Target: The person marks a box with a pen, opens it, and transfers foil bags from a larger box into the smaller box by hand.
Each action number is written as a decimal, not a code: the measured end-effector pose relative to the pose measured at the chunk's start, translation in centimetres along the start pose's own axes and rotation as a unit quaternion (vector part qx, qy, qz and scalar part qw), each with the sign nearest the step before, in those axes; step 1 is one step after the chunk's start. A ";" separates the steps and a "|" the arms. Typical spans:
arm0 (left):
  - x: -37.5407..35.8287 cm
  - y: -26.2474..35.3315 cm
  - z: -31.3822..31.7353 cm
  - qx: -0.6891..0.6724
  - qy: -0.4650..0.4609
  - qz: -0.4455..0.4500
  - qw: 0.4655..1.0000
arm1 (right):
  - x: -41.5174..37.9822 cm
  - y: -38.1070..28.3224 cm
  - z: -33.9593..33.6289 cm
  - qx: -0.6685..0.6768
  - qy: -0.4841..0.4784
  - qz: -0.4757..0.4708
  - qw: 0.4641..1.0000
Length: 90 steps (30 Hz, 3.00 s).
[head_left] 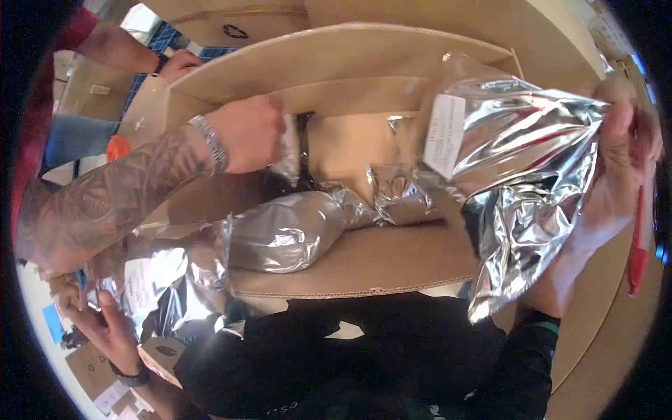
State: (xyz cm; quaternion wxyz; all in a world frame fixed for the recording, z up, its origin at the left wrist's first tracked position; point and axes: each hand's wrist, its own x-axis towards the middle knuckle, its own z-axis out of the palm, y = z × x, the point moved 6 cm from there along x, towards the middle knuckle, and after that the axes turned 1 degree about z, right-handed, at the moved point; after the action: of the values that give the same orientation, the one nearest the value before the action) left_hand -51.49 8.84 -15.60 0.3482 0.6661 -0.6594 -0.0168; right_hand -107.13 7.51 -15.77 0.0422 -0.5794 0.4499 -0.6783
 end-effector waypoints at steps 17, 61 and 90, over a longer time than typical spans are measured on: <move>-0.8 13.8 5.4 -0.061 -0.295 0.305 0.903 | -4.9 -12.6 22.7 0.702 -0.384 0.236 0.551; -1.6 13.3 19.3 -0.003 -0.371 0.509 0.777 | -30.7 21.4 17.5 -0.266 -0.712 0.125 0.638; -4.7 13.1 3.5 -0.058 -0.261 0.393 0.880 | -17.7 17.3 16.5 0.056 -0.638 0.281 0.715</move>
State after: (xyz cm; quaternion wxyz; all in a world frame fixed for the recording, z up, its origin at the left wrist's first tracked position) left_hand -65.14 12.91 -13.94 0.1794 0.3026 -0.9317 -0.0905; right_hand -95.83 -1.70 -41.64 0.5407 -0.7180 0.4192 -0.1286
